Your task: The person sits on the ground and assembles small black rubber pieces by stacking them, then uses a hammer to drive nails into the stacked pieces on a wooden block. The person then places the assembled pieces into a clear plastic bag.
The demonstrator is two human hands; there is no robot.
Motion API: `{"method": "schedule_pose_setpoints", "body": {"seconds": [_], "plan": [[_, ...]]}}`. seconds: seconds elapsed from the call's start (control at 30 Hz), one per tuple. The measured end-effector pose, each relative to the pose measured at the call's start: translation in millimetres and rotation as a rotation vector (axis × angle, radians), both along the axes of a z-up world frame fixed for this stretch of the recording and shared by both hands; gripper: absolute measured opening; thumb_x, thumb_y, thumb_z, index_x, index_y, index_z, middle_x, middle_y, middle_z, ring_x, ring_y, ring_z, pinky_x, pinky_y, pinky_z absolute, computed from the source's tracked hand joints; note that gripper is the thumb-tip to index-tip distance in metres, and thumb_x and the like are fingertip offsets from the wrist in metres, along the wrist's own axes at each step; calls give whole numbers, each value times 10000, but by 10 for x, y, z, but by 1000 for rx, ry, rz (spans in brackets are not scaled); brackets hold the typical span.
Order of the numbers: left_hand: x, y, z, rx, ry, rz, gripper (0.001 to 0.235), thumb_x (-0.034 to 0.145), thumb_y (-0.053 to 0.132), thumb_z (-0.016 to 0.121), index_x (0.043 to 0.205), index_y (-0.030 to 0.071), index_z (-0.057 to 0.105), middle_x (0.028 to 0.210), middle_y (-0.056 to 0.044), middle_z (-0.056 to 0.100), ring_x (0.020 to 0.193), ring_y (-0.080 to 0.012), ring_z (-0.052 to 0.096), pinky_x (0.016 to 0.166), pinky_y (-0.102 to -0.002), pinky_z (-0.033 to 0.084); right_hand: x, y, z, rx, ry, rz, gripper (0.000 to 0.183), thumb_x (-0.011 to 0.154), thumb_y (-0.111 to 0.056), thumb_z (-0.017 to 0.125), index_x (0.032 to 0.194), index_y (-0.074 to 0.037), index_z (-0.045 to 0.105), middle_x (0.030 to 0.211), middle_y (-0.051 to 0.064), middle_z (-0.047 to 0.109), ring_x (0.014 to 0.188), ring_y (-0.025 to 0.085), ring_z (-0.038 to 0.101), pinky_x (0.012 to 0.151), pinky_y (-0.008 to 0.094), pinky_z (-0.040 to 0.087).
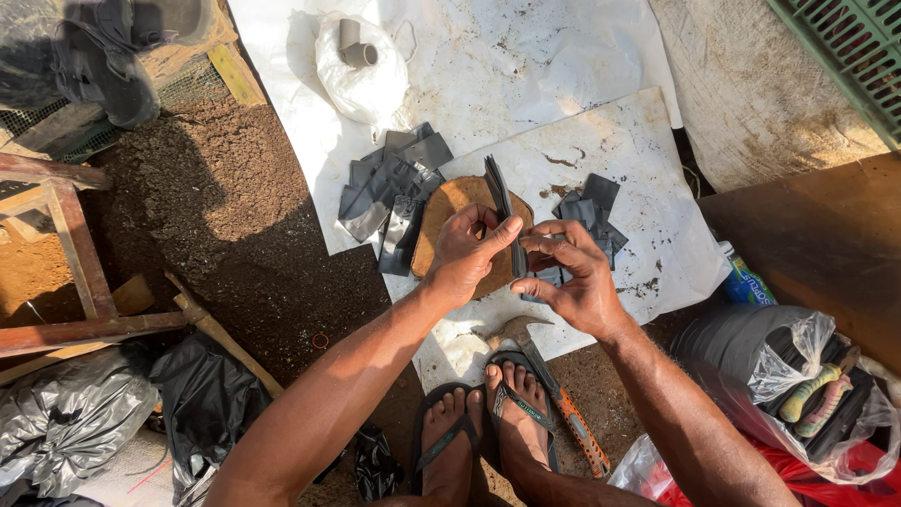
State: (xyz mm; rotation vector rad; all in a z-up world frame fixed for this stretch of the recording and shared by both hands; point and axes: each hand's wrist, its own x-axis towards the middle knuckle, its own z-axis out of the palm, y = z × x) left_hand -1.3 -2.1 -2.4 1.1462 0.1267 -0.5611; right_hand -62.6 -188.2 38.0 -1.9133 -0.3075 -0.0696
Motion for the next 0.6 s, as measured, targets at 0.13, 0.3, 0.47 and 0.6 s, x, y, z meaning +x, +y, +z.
{"method": "schedule_pose_setpoints", "body": {"seconds": [0.13,0.3,0.47,0.6], "plan": [[-41,-53,64,81,-330,89,387,924,368,830,916,79,574,866,17,608,780,-54,562,659,-215,479,-48,42,60,-344,-94,-111,716,630,-371,957,1198,-19,700,915,105,597,687,189,594,574,321,508],[-130,-113,123,703,-528,83,514,771,323,925,853,13,523,902,-96,514,823,-186,518,674,-281,480,-12,126,-132,-368,8,-223,246,886,-189,798,1035,-12,715,827,79,642,595,130,618,523,311,483],[-25,15,24,222,-575,186,528,868,300,833,1150,81,444,1045,-19,553,987,-122,646,838,-283,593,40,10,-470,-170,379,-320,176,924,-158,780,1013,-10,745,696,85,697,595,110,604,513,299,484],[73,219,-68,478,-641,-54,273,944,188,786,1037,0,611,952,-85,641,900,-211,632,801,-390,545,69,-52,-806,24,369,-229,106,949,-96,748,950,8,729,770,51,719,691,82,655,585,264,536]]}}
